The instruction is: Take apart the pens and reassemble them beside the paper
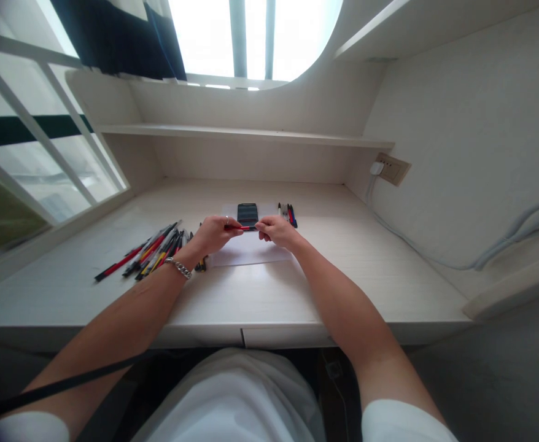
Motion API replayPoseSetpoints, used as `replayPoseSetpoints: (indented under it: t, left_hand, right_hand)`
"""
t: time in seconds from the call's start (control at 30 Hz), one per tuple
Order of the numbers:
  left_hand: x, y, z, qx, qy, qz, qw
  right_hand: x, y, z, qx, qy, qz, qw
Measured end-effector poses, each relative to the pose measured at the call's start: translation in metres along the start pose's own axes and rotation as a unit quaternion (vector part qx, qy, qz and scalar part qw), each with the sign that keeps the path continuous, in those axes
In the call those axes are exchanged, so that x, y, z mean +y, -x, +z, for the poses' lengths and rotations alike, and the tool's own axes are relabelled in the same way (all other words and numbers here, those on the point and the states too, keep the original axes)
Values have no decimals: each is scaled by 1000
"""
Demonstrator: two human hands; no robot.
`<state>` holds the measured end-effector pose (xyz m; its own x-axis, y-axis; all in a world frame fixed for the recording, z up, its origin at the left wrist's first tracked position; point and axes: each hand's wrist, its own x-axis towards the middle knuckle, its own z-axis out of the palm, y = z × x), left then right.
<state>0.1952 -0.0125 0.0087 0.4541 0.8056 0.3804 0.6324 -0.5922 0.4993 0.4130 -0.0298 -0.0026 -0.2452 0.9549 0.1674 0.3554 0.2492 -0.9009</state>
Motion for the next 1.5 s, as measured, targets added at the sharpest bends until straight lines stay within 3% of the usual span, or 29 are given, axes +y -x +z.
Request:
replayPoseSetpoints:
  t: [0.5,0.87,1.1,1.5]
  left_hand:
    - [-5,-1,-1,-69,6,-15,998]
    - [-9,-1,0,3,-3,-4,1000]
    - [-8,-1,1,-5,-6,-5,1000]
    - [-8,0,1,-54,-32,10,998]
  right_hand:
    - [2,0,6,47,-27,-35,998]
    - [0,0,4,17,62,13,998]
    - [3,0,5,8,103,2,995]
    - [-6,5,7,27,30,-16,999]
